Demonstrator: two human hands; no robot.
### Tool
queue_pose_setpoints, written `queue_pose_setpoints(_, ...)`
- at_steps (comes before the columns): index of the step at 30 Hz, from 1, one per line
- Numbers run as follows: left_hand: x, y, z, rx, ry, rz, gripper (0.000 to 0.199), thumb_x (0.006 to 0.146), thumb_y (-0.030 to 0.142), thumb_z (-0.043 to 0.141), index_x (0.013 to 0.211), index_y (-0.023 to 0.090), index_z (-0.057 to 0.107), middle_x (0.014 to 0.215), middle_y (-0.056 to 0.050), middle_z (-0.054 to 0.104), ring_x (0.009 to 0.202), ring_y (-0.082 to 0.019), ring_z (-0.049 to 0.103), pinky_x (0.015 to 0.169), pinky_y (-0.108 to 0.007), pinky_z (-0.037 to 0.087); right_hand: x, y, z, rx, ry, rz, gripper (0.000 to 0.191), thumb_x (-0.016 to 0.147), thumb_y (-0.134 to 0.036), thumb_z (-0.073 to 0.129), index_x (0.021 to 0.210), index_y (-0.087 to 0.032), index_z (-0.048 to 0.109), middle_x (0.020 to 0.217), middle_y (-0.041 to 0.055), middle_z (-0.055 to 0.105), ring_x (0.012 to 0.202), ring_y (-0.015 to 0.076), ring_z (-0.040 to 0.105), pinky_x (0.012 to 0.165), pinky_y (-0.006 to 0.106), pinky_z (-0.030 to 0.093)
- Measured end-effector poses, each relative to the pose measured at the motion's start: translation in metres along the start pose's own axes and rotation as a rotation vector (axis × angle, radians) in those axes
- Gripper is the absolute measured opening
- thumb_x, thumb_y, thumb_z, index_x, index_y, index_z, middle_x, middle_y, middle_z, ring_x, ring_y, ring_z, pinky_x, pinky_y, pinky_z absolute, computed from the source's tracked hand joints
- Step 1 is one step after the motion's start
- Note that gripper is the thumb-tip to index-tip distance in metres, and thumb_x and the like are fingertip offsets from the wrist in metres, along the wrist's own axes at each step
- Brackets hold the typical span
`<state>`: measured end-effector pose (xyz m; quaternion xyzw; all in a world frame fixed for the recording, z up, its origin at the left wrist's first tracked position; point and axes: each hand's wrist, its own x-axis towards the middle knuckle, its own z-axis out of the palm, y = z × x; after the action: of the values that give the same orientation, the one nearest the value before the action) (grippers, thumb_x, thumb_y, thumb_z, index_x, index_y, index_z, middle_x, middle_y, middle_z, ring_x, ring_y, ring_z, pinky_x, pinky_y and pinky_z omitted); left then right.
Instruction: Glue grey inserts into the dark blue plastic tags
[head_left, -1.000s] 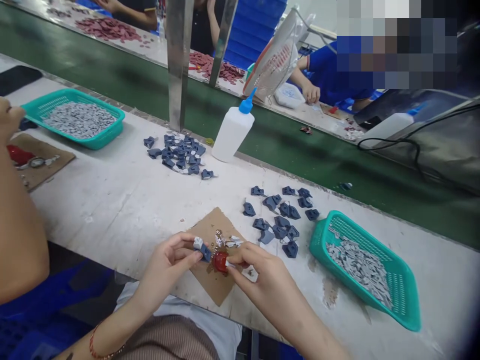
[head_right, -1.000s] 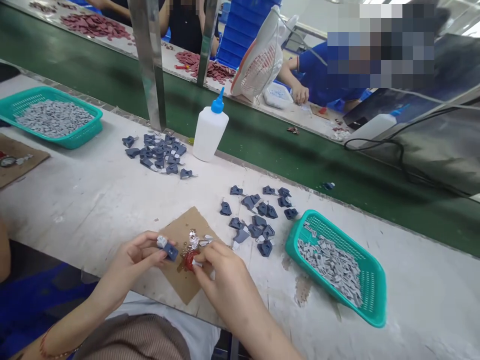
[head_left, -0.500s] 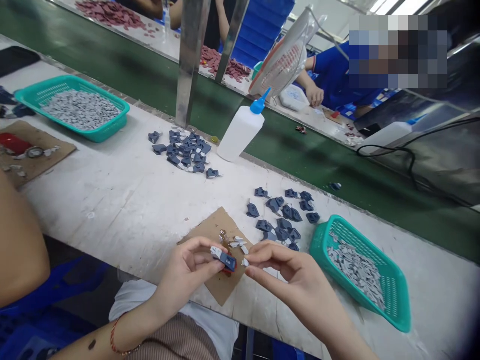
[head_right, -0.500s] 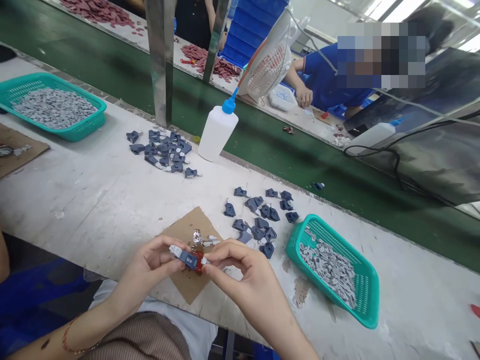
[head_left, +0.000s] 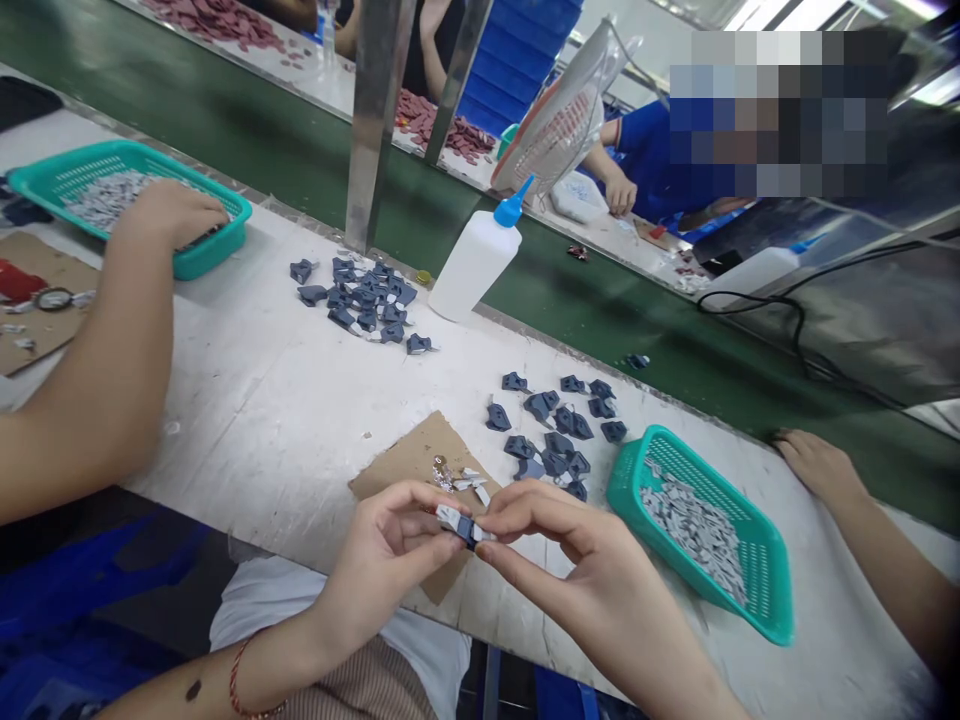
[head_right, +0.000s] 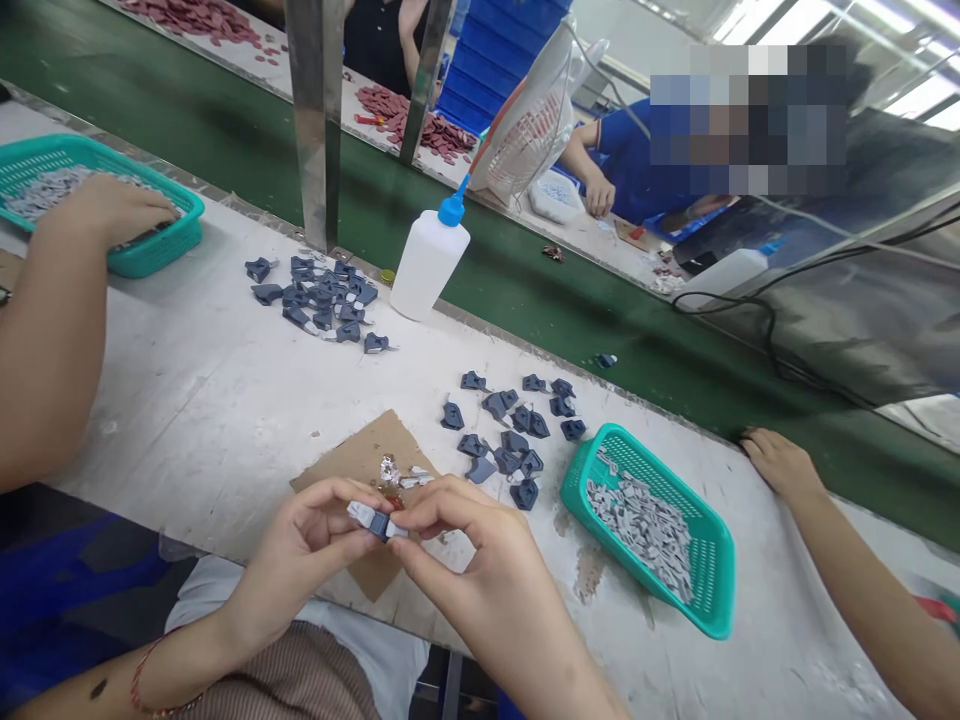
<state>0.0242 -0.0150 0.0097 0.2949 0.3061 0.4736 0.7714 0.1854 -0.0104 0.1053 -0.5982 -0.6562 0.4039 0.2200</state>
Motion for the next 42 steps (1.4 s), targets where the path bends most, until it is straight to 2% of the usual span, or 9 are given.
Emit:
queue_pose_setpoints(5,-0.001,-0.001,0.001,-0.025,-0.004,0.015,0.011,0.081,0.013,0.074,0.088,0.021,0.071,0.096,0.0,0.073,0.091,-0.012,0.07,0.084,-0.02,0.054,0.001,0.005,0.0,0.027,0.002,0.02,0.003,0.081,-0.021,0.07,0.08,-0.023,0.072,0.087,0.0026,0.071,0.086,0.0171,0.066,0.078,0.028,0.051)
queue_pose_setpoints(11,0.0,0.002,0.004,-0.128,-0.037,-0.027,0.014,0.08,0.011,0.074,0.089,0.021,0.071,0.094,0.001,0.075,0.089,-0.012,0.071,0.082,-0.019,0.055,-0.002,0.015,-0.002,0.359,-0.026,0.173,0.02,0.084,-0.037,0.069,0.101,-0.027,0.071,0.089,0.0016,0.07,0.081,0.0146,0.066,0.076,0.025,0.054)
queue_pose_setpoints(15,0.003,0.004,0.01,-0.184,-0.026,-0.064,0.013,0.078,0.013,0.076,0.087,0.02,0.071,0.091,0.001,0.075,0.084,-0.012,0.071,0.077,-0.019,0.055,-0.002,0.021,0.013,0.439,0.063,0.141,0.033,0.091,-0.05,0.056,0.111,-0.026,0.067,0.075,-0.0012,0.059,0.063,0.0104,0.055,0.06,0.021,0.05)
queue_pose_setpoints(18,0.005,0.004,0.016,-0.213,-0.015,-0.074,0.012,0.076,0.014,0.078,0.085,0.019,0.071,0.084,0.002,0.074,0.076,-0.009,0.069,0.073,-0.016,0.055,-0.001,0.024,0.027,0.504,0.042,0.125,0.035,0.092,-0.05,0.053,0.111,-0.024,0.066,0.08,0.0011,0.062,0.062,0.0105,0.052,0.051,0.019,0.045)
queue_pose_setpoints(26,0.014,0.004,0.028,-0.156,0.005,-0.106,0.011,0.076,0.017,0.079,0.083,0.016,0.07,0.08,0.0,0.073,0.074,-0.01,0.068,0.068,-0.017,0.055,-0.008,0.031,0.034,0.503,0.184,0.01,0.024,0.097,-0.042,0.048,0.112,-0.029,0.063,0.101,0.0024,0.069,0.096,0.015,0.064,0.077,0.02,0.052)
queue_pose_setpoints(32,0.025,0.004,0.044,-0.034,-0.068,-0.133,0.009,0.078,0.019,0.077,0.084,0.017,0.07,0.082,0.0,0.072,0.071,-0.01,0.068,0.067,-0.018,0.054,-0.013,0.039,0.032,0.569,0.334,0.034,0.026,0.096,-0.046,0.049,0.112,-0.029,0.062,0.095,0.0018,0.068,0.087,0.0152,0.064,0.072,0.021,0.051)
queue_pose_setpoints(35,0.044,0.009,0.055,0.076,-0.141,-0.191,0.027,0.078,0.022,0.077,0.103,0.019,0.067,0.089,-0.004,0.073,0.069,-0.014,0.07,0.066,-0.024,0.056,-0.017,0.055,0.016,0.612,0.404,0.091,0.041,0.098,-0.053,0.036,0.117,-0.027,0.06,0.078,0.001,0.062,0.07,0.0151,0.059,0.059,0.023,0.047)
queue_pose_setpoints(37,0.071,0.014,0.062,0.227,-0.124,-0.17,0.038,0.076,0.022,0.077,0.112,0.019,0.064,0.097,-0.007,0.074,0.075,-0.017,0.071,0.069,-0.027,0.058,-0.021,0.074,-0.008,0.493,0.499,0.097,0.048,0.098,-0.055,0.03,0.114,-0.023,0.062,0.072,0.0013,0.059,0.065,0.0157,0.056,0.055,0.025,0.045)
queue_pose_setpoints(42,0.187,0.023,0.078,0.678,-0.025,0.048,0.021,0.08,0.015,0.069,0.101,0.013,0.068,0.102,-0.01,0.075,0.088,-0.021,0.071,0.081,-0.034,0.058,-0.03,0.146,-0.102,-0.317,0.696,0.312,0.039,0.094,-0.045,0.04,0.104,-0.019,0.067,0.104,0.01,0.07,0.085,0.0236,0.066,0.067,0.032,0.051)
